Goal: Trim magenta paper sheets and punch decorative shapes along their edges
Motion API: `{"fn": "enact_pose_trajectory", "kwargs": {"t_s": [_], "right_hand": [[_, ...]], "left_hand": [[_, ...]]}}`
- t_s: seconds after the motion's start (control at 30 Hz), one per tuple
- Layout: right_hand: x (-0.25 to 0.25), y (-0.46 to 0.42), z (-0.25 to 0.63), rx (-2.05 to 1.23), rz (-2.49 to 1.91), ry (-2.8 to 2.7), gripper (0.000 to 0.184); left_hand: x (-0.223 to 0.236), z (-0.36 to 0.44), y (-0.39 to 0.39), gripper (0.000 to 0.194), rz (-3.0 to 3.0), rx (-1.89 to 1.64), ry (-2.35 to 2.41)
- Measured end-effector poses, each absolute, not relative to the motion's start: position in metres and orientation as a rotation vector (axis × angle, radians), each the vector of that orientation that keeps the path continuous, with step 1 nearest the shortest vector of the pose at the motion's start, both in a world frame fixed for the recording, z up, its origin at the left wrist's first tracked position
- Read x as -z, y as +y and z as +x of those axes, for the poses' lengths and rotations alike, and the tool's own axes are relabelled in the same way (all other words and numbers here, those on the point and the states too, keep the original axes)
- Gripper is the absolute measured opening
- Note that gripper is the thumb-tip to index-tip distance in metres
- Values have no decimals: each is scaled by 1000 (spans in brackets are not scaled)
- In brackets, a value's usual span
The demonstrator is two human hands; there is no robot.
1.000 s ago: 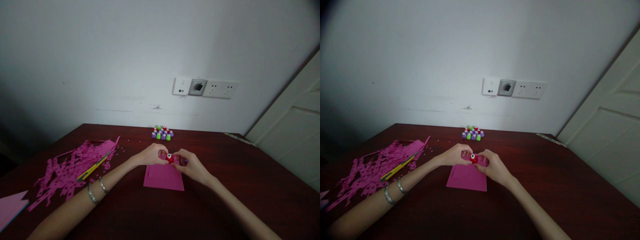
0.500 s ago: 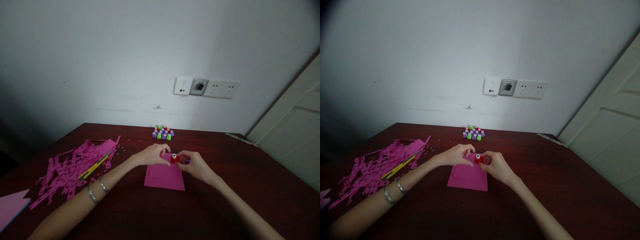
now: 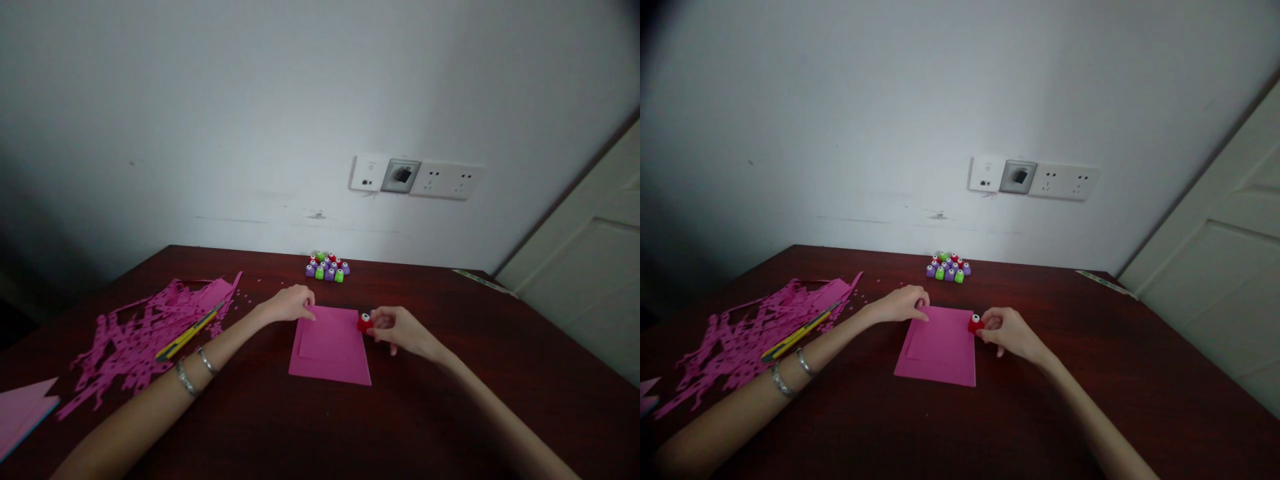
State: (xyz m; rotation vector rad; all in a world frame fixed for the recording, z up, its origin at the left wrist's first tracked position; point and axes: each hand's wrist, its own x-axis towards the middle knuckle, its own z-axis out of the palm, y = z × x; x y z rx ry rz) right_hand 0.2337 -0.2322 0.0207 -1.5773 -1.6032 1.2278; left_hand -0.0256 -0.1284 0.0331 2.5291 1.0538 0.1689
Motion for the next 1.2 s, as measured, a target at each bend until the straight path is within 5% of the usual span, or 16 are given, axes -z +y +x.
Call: {"fn": "enact_pose_trajectory", "kwargs": {"t_s": [0.87,1.2], "right_hand": [[-16,-231,246,-1243,-1617,-1594,22],[-18,-233,240,-1115,-1670,-1621,30]], "left_hand": [[-15,-20,-120,34,2341,-245,991],[-22,-27,-111,17,2235,-335,929]]}}
